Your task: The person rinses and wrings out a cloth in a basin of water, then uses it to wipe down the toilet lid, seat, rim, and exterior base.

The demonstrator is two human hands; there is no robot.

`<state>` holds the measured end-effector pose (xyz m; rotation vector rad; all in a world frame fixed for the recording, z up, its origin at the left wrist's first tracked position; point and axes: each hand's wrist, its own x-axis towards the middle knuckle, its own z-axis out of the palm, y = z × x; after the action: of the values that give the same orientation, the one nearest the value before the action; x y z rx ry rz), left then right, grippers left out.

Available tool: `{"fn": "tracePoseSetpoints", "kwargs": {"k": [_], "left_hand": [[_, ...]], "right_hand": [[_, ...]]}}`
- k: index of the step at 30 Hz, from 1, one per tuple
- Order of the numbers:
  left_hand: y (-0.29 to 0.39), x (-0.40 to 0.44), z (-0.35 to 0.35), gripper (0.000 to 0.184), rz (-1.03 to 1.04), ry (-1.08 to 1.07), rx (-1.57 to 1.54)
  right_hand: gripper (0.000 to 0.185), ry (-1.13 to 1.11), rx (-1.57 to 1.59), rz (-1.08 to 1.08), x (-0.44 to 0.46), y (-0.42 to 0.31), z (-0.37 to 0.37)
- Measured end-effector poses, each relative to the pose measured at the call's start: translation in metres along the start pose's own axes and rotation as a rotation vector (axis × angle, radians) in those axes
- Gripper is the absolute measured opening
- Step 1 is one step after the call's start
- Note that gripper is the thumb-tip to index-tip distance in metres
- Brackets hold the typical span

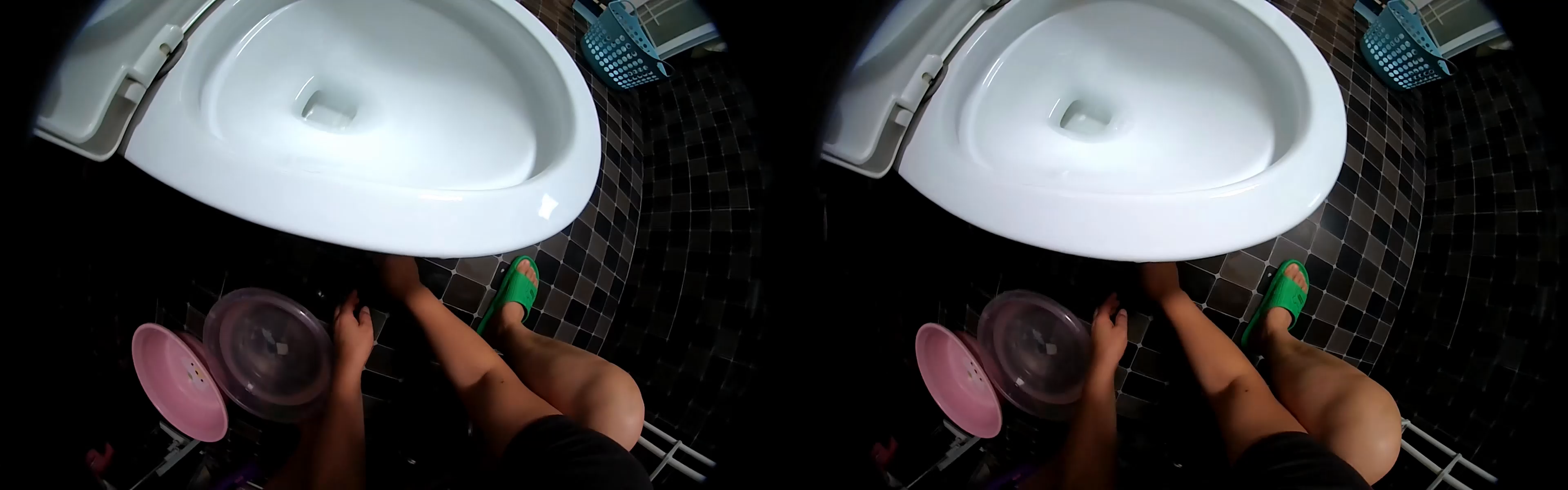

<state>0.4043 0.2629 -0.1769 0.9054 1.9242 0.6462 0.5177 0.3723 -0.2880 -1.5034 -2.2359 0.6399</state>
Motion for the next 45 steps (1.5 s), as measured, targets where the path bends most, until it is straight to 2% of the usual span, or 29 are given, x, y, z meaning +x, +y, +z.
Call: {"fn": "tracePoseSetpoints", "kwargs": {"k": [1, 3, 4, 5, 7, 8, 10, 11, 13, 14, 16, 17, 19, 20, 22, 25, 26, 27, 29, 30, 32, 33, 35, 36, 37, 39, 40, 43, 45], "left_hand": [[-0.006, 0.0, 0.002, 0.043, -0.003, 0.028, 0.027], [-0.017, 0.001, 0.007, 0.043, -0.013, 0.062, 0.053], [-0.02, 0.001, 0.01, 0.041, -0.06, 0.029, 0.105], [-0.024, 0.002, 0.016, 0.039, -0.106, -0.004, 0.156], [-0.041, 0.004, 0.034, 0.038, -0.08, 0.037, 0.099], [-0.044, 0.005, 0.04, 0.039, -0.202, -0.038, 0.006], [-0.033, 0.005, 0.039, 0.038, -0.371, -0.17, -0.165], [-0.038, 0.007, 0.045, 0.038, -0.373, -0.165, -0.169], [-0.053, 0.011, 0.061, 0.037, -0.39, -0.038, -0.357], [-0.051, 0.012, 0.061, 0.037, -0.39, -0.04, -0.358], [-0.045, 0.016, 0.056, 0.045, -0.35, -0.059, -0.476], [-0.048, 0.018, 0.059, 0.045, -0.351, -0.059, -0.477], [-0.054, 0.022, 0.062, 0.05, -0.357, 0.013, -0.64], [-0.056, 0.022, 0.062, 0.05, -0.361, 0.015, -0.641], [-0.045, 0.022, 0.059, 0.053, -0.429, 0.025, -0.697], [-0.027, 0.021, 0.054, 0.054, -0.457, 0.014, -0.693], [-0.031, 0.024, 0.057, 0.054, -0.456, 0.017, -0.697], [-0.04, 0.029, 0.064, 0.055, -0.396, 0.0, -0.672], [-0.043, 0.032, 0.062, 0.055, -0.338, -0.014, -0.644], [-0.039, 0.032, 0.058, 0.056, -0.299, -0.056, -0.613], [-0.037, 0.032, 0.054, 0.057, -0.262, -0.096, -0.585], [-0.037, 0.032, 0.055, 0.055, -0.28, -0.072, -0.622], [-0.033, 0.028, 0.054, 0.054, -0.302, -0.048, -0.663], [-0.032, 0.026, 0.054, 0.052, -0.314, -0.019, -0.674], [-0.029, 0.024, 0.053, 0.051, -0.326, 0.011, -0.685], [-0.029, 0.022, 0.054, 0.049, -0.349, 0.05, -0.691], [-0.03, 0.021, 0.054, 0.048, -0.37, 0.089, -0.692], [-0.034, 0.021, 0.053, 0.045, -0.403, 0.168, -0.733], [-0.037, 0.02, 0.052, 0.044, -0.387, 0.172, -0.717]], "right_hand": [[0.037, -0.009, 0.002, -0.006, -0.004, 0.002, 0.0], [0.037, -0.092, 0.157, -0.16, -0.005, 0.003, -0.025], [0.037, -0.078, 0.235, -0.002, -0.005, 0.011, -0.024], [0.037, -0.084, 0.235, -0.006, -0.001, 0.008, -0.045], [0.04, -0.104, 0.045, 0.092, 0.003, 0.008, -0.078], [0.04, -0.109, 0.045, 0.083, 0.004, 0.015, -0.073], [0.038, 0.009, -0.15, -0.056, 0.002, 0.032, -0.052], [0.038, 0.006, -0.149, -0.062, 0.001, 0.035, -0.037], [0.033, 0.267, 0.032, -0.16, -0.001, 0.026, -0.009], [0.033, 0.266, 0.031, -0.159, -0.005, 0.018, -0.004], [0.03, 0.056, -0.064, -0.236, -0.011, 0.0, -0.006], [0.03, 0.055, -0.065, -0.236, -0.011, -0.001, -0.009], [0.028, -0.102, 0.171, -0.15, -0.009, -0.002, -0.019], [0.028, -0.105, 0.172, -0.15, -0.007, -0.001, -0.028], [0.026, 0.063, 0.063, -0.064, -0.005, 0.009, -0.041], [0.027, 0.135, 0.142, 0.032, -0.008, 0.004, -0.037], [0.029, 0.051, -0.035, -0.078, -0.011, -0.001, -0.033], [0.028, 0.009, -0.1, -0.091, -0.022, -0.004, -0.02], [0.028, -0.17, -0.116, -0.084, -0.03, -0.023, -0.025], [0.028, -0.17, -0.114, -0.087, -0.028, -0.026, -0.028], [0.032, -0.261, -0.183, 0.056, -0.02, -0.03, -0.039], [0.032, -0.263, -0.184, 0.053, -0.016, -0.03, -0.048], [0.033, -0.188, -0.187, 0.191, -0.009, -0.03, -0.069], [0.033, -0.082, -0.242, 0.172, -0.014, -0.02, -0.062], [0.033, -0.085, -0.244, 0.17, -0.016, -0.017, -0.056], [0.037, -0.029, -0.353, -0.044, -0.017, -0.019, -0.045], [0.042, -0.166, -0.192, -0.085, -0.02, -0.02, -0.04], [0.039, -0.286, -0.278, -0.157, -0.026, -0.038, -0.035], [0.035, -0.242, -0.277, -0.157, -0.026, -0.034, -0.027]]}}
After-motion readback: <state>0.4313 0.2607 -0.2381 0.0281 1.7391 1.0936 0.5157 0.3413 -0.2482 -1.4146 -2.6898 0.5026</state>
